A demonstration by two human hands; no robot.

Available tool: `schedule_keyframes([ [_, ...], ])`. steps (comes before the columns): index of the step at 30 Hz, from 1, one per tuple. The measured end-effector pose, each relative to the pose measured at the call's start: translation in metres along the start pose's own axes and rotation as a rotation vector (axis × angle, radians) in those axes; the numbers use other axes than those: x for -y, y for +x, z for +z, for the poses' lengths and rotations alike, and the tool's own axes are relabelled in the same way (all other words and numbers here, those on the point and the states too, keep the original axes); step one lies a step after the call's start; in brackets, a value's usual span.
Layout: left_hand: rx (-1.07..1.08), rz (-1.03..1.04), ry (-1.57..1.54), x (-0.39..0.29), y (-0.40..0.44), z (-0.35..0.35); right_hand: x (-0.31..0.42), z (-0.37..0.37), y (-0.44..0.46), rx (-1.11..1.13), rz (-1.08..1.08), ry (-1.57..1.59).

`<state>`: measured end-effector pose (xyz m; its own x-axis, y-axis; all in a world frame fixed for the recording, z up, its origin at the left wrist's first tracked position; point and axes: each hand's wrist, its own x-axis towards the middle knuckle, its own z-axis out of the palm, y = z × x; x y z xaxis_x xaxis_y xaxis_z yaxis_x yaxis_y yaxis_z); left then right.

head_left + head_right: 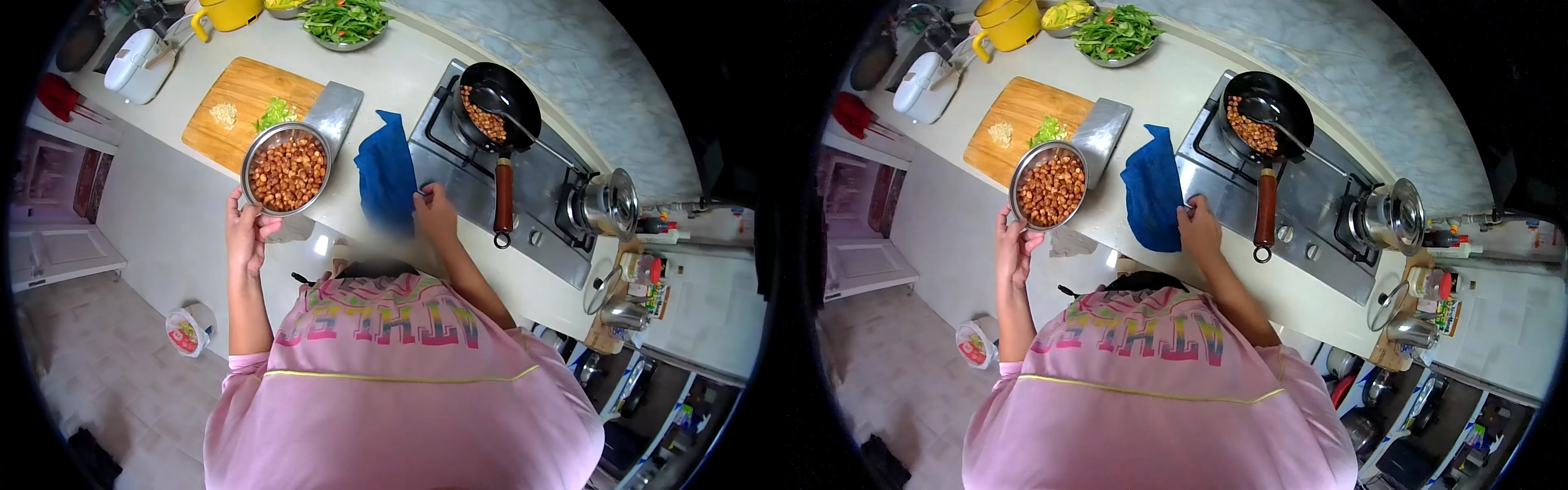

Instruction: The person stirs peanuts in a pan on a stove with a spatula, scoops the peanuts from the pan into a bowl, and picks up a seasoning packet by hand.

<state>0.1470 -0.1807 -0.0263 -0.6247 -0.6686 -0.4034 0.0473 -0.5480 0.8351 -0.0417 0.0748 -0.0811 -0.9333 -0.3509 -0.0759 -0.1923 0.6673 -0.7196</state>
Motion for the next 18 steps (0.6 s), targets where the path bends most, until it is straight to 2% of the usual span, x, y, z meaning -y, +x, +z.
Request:
schedule_keyframes([
  [1,0.005,-0.014,0.002,0.002,0.001,0.002,-0.006,-0.001,-0.004,-0.063,-0.096,-0.164],
  [4,0.034,-0.050,0.015,0.003,0.001,0.016,0.003,0.004,0.003,-0.042,-0.443,-0.132],
  [7,0.087,-0.080,0.066,0.014,0.008,0.027,0.010,0.027,0.008,0.209,-0.645,-0.315],
  [8,0.102,-0.092,0.087,0.017,0.010,0.033,0.009,0.026,0.007,0.283,-0.641,-0.413],
  [11,0.174,-0.121,0.106,0.036,0.012,0.055,0.003,0.009,0.006,-0.029,-0.601,-0.173],
  [14,0.279,-0.177,0.135,0.067,0.021,0.077,-0.021,-0.017,-0.003,-0.154,-0.334,0.003],
  [16,0.321,-0.202,0.107,0.083,0.021,0.096,-0.040,-0.031,-0.006,-0.126,-0.221,0.039],
  [18,0.350,-0.175,0.228,0.109,0.031,0.097,-0.046,-0.039,-0.011,-0.120,-0.134,0.059],
])
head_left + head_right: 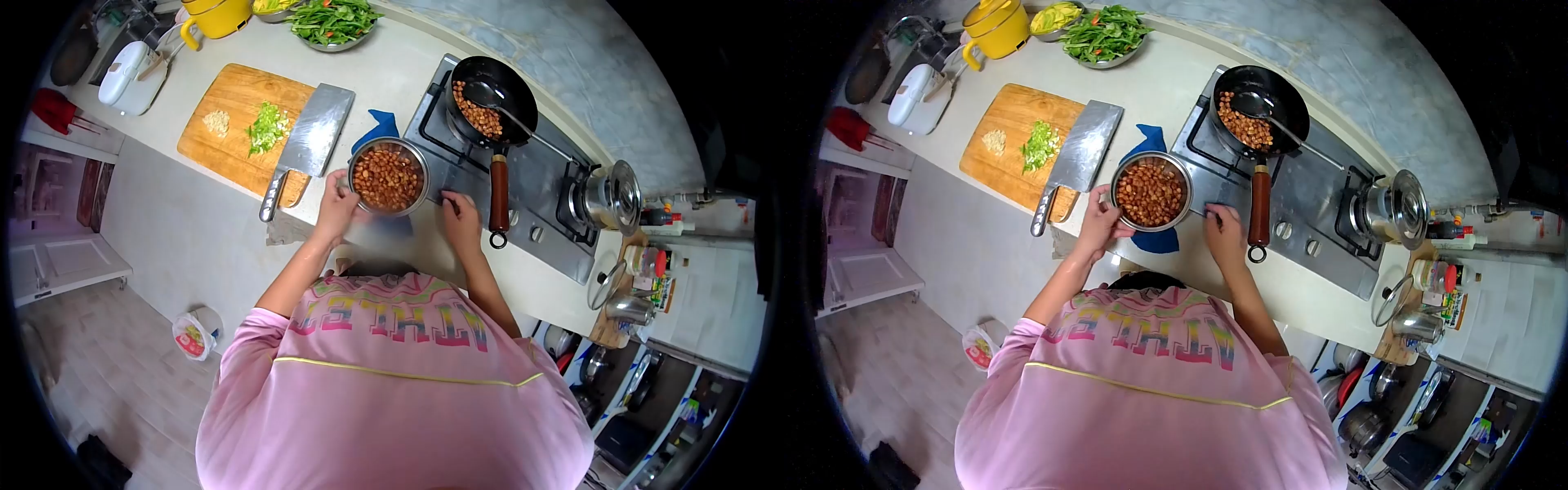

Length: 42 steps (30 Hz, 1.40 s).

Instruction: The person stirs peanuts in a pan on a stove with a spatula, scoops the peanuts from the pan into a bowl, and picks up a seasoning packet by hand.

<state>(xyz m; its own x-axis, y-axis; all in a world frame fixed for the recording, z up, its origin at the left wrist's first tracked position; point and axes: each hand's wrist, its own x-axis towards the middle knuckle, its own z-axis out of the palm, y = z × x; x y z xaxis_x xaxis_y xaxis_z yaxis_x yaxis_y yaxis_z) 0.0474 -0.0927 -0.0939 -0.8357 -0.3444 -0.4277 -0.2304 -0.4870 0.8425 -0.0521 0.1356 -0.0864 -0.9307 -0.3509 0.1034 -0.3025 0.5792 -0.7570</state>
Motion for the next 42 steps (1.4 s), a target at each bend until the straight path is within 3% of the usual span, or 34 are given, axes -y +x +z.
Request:
schedule_keyframes([
  [2,-0.012,-0.007,0.038,0.013,0.007,-0.004,0.003,-0.007,-0.003,-0.025,0.068,0.002],
  [5,-0.019,-0.068,-0.023,-0.002,-0.009,0.000,-0.014,0.001,-0.008,-0.120,-0.051,0.122],
  [8,-0.042,-0.051,0.049,0.002,-0.011,-0.002,0.006,-0.004,-0.007,0.041,0.134,0.095],
  [14,-0.115,-0.005,0.114,-0.001,-0.013,-0.007,0.006,0.028,0.001,0.147,0.214,0.524],
  [16,-0.234,0.182,0.484,-0.017,-0.010,-0.016,0.007,0.031,0.002,0.123,0.240,0.516],
  [18,-0.407,0.531,1.179,-0.035,-0.006,-0.028,0.007,0.031,0.001,0.118,0.281,0.530],
  [21,-0.491,0.808,1.344,-0.049,0.002,-0.055,0.003,0.028,0.001,0.126,0.323,0.560],
  [25,-0.577,0.687,1.450,-0.045,-0.005,-0.092,-0.009,0.029,-0.004,0.098,0.314,0.548],
  [29,-0.480,0.395,1.312,-0.041,-0.008,-0.107,-0.016,0.033,-0.006,0.083,0.309,0.493],
  [37,-0.579,0.459,1.208,-0.037,0.008,-0.131,-0.014,0.027,-0.004,0.131,0.316,0.502],
  [42,-0.605,0.467,1.337,-0.048,0.006,-0.128,-0.016,0.024,-0.007,0.106,0.301,0.480],
])
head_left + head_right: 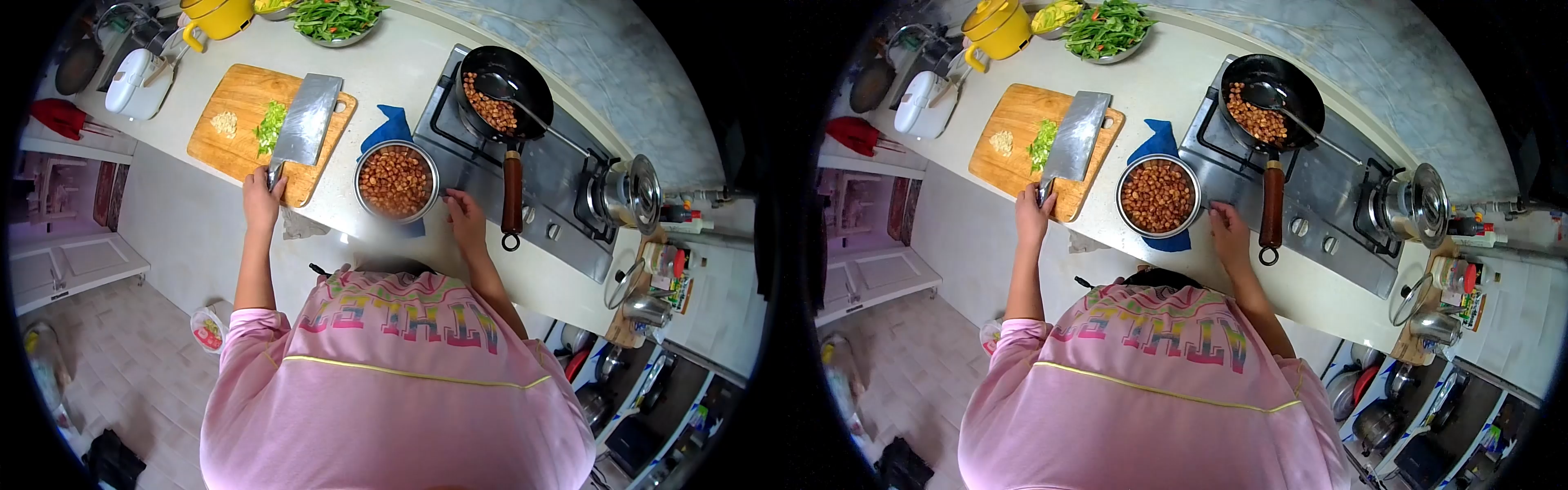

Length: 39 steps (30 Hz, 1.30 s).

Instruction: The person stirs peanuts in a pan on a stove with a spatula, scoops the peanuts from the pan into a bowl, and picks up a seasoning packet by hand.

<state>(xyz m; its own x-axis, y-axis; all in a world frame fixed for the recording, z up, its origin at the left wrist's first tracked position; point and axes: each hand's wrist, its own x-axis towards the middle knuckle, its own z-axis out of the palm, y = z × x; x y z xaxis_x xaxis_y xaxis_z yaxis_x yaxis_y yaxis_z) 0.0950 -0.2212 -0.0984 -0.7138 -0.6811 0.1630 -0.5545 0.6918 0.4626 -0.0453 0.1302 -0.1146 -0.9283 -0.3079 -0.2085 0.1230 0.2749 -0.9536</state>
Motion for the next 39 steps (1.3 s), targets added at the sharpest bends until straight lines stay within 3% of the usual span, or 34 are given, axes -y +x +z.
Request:
schedule_keyframes([
  [1,-0.053,0.044,0.124,-0.005,0.000,-0.004,-0.002,0.000,0.000,0.000,0.005,-0.002],
  [4,-0.187,0.282,0.041,-0.034,0.014,-0.008,0.002,-0.001,-0.004,0.005,0.026,0.002],
  [7,-0.077,0.590,-0.100,-0.075,0.047,0.011,0.003,0.001,-0.007,0.011,0.016,-0.024],
  [14,0.218,0.698,0.353,-0.107,0.090,0.065,0.018,-0.016,-0.012,-0.005,0.025,0.004],
  [29,0.248,0.804,0.266,-0.108,0.096,0.079,0.012,-0.013,-0.054,-0.239,0.101,0.020],
  [34,0.108,0.514,-0.159,-0.082,0.066,0.015,0.014,-0.006,-0.090,-0.253,0.047,-0.022],
  [39,-0.131,0.078,-0.158,0.044,-0.028,-0.082,0.034,0.023,-0.121,0.111,-0.016,-0.058],
])
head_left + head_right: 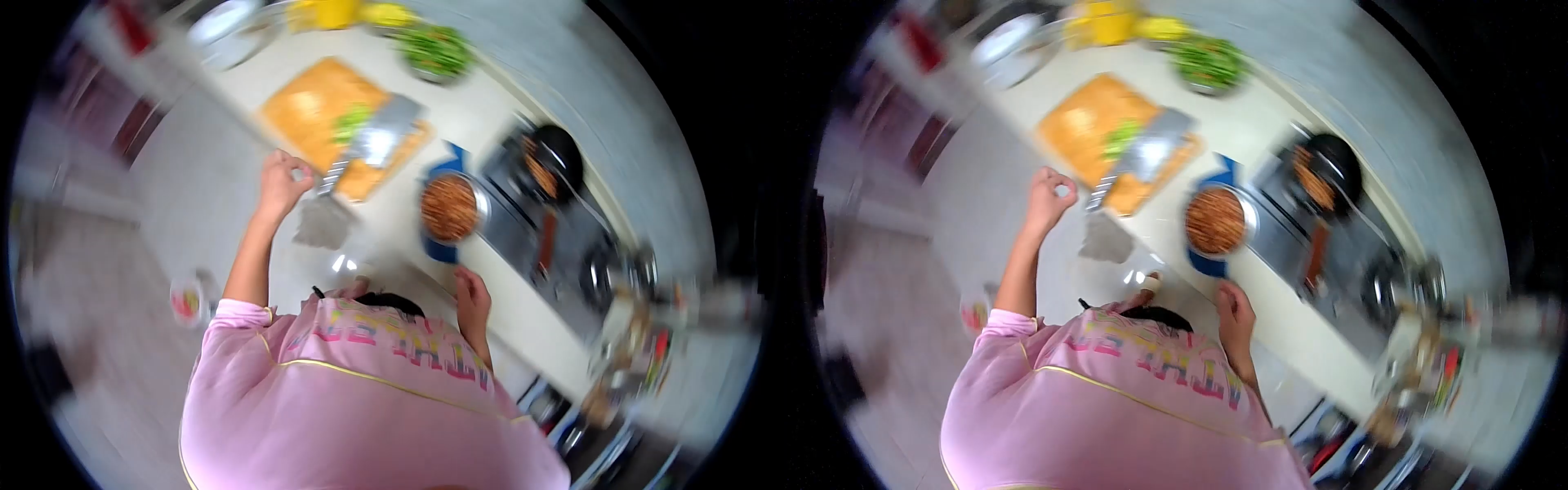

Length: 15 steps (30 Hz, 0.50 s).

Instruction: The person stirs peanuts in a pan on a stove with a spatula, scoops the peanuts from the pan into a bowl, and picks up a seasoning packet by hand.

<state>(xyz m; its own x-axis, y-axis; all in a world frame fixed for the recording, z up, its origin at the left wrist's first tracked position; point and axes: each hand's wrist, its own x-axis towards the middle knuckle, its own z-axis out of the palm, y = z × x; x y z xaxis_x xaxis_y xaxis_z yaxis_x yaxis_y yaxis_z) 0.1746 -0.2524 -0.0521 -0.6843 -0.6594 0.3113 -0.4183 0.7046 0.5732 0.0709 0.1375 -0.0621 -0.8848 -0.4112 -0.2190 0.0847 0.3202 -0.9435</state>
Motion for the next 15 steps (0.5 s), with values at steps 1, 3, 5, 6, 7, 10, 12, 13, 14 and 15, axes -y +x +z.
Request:
schedule_keyframes([
  [1,-0.046,-0.105,0.027,0.028,-0.031,-0.029,0.000,0.009,-0.002,0.092,-0.030,0.003],
  [3,-0.099,-0.286,0.040,0.074,-0.087,-0.068,-0.006,0.035,0.003,0.262,-0.056,0.016],
  [5,-0.174,-0.515,0.095,0.112,-0.145,-0.106,0.001,0.067,-0.002,0.410,-0.058,0.020],
  [6,-0.204,-0.619,0.094,0.131,-0.173,-0.112,-0.002,0.086,-0.006,0.467,-0.064,0.003],
  [7,-0.218,-0.687,0.119,0.153,-0.206,-0.122,-0.004,0.102,-0.011,0.507,-0.078,-0.018],
  [10,-0.285,-0.879,0.151,0.229,-0.299,-0.165,0.020,0.144,-0.029,0.626,-0.078,-0.069],
  [12,-0.367,-1.009,0.099,0.296,-0.352,-0.177,0.020,0.175,-0.041,0.668,-0.100,-0.105],
  [13,-0.376,-1.042,0.154,0.321,-0.370,-0.190,0.022,0.188,-0.048,0.664,-0.106,-0.129],
  [14,-0.383,-1.068,0.206,0.348,-0.382,-0.203,0.024,0.204,-0.053,0.654,-0.113,-0.152],
  [15,-0.385,-1.092,0.256,0.364,-0.383,-0.214,0.026,0.221,-0.057,0.639,-0.118,-0.175],
])
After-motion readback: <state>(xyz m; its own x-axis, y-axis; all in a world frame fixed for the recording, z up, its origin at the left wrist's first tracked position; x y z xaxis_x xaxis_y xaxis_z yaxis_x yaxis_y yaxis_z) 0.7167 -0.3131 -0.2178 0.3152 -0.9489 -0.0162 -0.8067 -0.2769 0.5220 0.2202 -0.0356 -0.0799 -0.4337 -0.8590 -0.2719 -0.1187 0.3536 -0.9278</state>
